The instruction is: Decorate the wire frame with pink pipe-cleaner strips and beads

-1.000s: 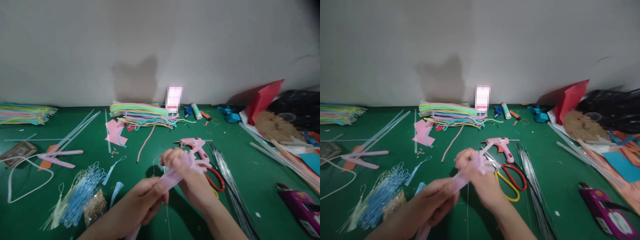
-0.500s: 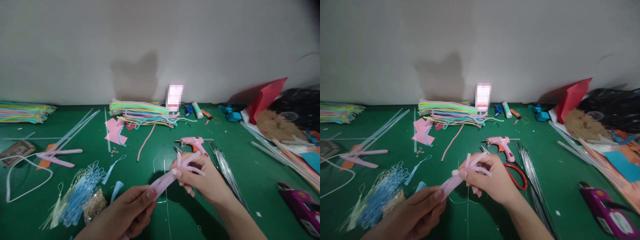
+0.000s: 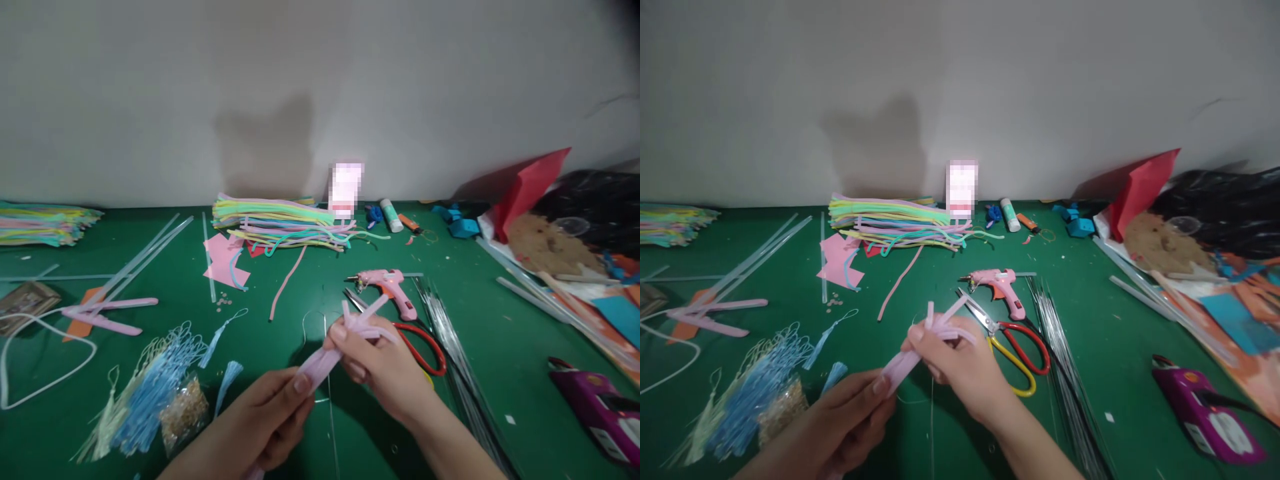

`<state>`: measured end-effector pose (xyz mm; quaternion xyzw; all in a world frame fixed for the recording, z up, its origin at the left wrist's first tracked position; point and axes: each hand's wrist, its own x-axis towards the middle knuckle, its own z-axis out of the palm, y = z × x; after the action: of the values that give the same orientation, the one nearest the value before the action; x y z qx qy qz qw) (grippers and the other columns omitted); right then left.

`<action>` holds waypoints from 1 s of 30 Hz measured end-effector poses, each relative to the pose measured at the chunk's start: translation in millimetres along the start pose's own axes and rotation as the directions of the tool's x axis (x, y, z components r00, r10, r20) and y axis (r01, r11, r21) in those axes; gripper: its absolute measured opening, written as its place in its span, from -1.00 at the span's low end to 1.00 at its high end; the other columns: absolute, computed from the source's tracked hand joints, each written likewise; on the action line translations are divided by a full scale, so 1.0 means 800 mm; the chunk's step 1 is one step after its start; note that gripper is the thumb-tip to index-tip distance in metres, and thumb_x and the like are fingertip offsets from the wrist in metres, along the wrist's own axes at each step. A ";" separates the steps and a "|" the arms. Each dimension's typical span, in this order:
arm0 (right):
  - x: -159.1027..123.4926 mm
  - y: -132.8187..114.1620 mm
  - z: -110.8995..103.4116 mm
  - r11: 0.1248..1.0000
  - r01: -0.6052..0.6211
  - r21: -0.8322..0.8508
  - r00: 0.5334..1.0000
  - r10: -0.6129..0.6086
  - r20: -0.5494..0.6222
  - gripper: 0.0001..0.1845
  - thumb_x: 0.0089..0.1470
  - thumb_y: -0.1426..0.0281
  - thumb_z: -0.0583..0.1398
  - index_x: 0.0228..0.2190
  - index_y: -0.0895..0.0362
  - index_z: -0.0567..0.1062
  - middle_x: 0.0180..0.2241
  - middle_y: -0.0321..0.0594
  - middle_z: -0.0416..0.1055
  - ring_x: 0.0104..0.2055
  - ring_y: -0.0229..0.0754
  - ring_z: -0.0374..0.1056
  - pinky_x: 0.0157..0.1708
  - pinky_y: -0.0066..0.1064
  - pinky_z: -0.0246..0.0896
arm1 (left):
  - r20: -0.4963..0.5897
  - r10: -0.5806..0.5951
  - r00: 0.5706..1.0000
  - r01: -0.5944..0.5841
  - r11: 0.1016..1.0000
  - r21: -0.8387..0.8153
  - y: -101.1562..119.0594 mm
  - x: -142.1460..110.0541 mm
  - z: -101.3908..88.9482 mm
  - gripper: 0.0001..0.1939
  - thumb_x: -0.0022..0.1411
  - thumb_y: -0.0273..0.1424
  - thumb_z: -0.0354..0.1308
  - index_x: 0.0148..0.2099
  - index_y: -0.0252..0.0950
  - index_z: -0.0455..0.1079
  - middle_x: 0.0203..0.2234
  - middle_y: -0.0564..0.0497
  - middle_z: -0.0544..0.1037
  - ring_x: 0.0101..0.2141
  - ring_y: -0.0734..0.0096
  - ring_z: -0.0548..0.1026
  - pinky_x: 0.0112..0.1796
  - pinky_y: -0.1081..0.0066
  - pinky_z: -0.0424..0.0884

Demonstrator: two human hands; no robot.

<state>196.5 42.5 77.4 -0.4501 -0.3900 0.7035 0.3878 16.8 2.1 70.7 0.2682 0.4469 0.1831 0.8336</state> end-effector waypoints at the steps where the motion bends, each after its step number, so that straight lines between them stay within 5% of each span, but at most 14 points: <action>1: 0.000 -0.005 -0.003 1.000 0.004 0.011 1.000 -0.004 0.001 -0.55 0.01 0.04 0.29 -0.55 0.20 0.50 -0.77 -0.49 0.03 -0.69 -0.47 -0.10 -0.70 -0.54 -0.26 | -0.007 0.000 1.000 0.000 1.000 -0.003 -0.002 -0.001 -0.002 -0.42 0.05 0.20 0.16 -0.42 -0.22 0.13 -0.74 0.29 0.06 -0.73 0.68 -0.07 -0.71 0.53 -0.23; 13: -0.004 -0.026 -0.028 0.993 -0.114 0.023 0.986 0.110 0.123 -0.73 -0.15 0.28 0.43 -0.53 0.19 0.51 -0.67 -0.29 0.45 -0.71 -0.35 0.32 -0.76 -0.60 0.20 | -0.033 -0.040 0.999 0.045 0.985 0.167 0.011 -0.032 -0.011 -0.42 0.08 0.21 0.10 -0.39 -0.25 0.23 -0.73 0.25 0.13 -0.71 0.66 -0.04 -0.68 0.48 -0.19; 18: -0.008 -0.048 -0.069 0.979 0.182 -0.090 0.972 -0.193 -0.134 -0.78 -0.02 0.24 0.36 -0.49 0.13 0.55 -0.67 -0.33 0.42 -0.71 -0.38 0.30 -0.74 -0.61 0.22 | -0.225 -0.061 0.972 0.100 0.980 0.169 0.015 -0.052 -0.025 -0.43 0.01 0.18 0.21 -0.40 -0.29 0.32 -0.72 0.25 0.12 -0.70 0.71 -0.03 -0.67 0.57 -0.19; 21: -0.017 -0.055 -0.084 0.945 0.274 -0.176 0.949 -0.295 -0.107 -0.77 0.06 0.19 0.30 -0.34 0.10 0.57 -0.57 -0.28 0.44 -0.63 -0.34 0.35 -0.67 -0.57 0.29 | -0.436 -0.082 0.896 0.099 0.995 0.015 0.014 -0.060 -0.029 -0.42 -0.18 0.12 0.37 -0.34 -0.27 0.42 -0.60 0.19 0.33 -0.61 0.68 0.23 -0.59 0.66 0.16; 24: -0.025 -0.041 -0.072 0.982 0.158 -0.105 0.982 -0.145 0.122 -0.43 -0.05 0.13 0.36 -0.02 0.03 0.44 -0.38 -0.25 0.43 -0.53 -0.31 0.34 -0.66 -0.53 0.29 | -0.524 -0.079 0.848 0.048 0.996 -0.071 0.013 -0.059 -0.022 -0.39 -0.32 0.08 0.44 -0.27 -0.21 0.49 -0.46 0.13 0.46 -0.41 0.55 0.44 -0.38 0.62 0.39; 27: -0.030 -0.008 -0.036 0.987 -0.128 -0.102 0.962 0.148 0.229 -0.10 -0.30 0.29 0.50 0.09 -0.05 0.31 -0.29 -0.32 0.36 -0.49 -0.40 0.24 -0.62 -0.61 0.20 | -0.474 -0.071 0.878 0.070 0.997 -0.020 0.013 -0.054 -0.011 -0.39 -0.27 0.12 0.39 -0.27 -0.21 0.51 -0.49 0.12 0.43 -0.38 0.52 0.45 -0.39 0.64 0.38; 30: -0.032 0.025 0.008 0.976 -0.216 -0.002 0.922 0.205 0.327 -0.31 -0.25 0.21 0.47 -0.05 0.05 0.42 -0.41 -0.38 0.32 -0.54 -0.45 0.13 -0.64 -0.63 0.02 | -0.332 -0.051 0.942 0.084 0.993 0.087 0.012 -0.048 -0.004 -0.43 -0.09 0.13 0.31 -0.21 -0.23 0.54 -0.58 0.13 0.35 -0.42 0.50 0.40 -0.35 0.59 0.39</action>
<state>194.2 10.6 69.2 -0.3603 -0.3860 0.8122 0.2478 -7.3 -10.3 100.0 0.2599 0.5975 0.1739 0.7384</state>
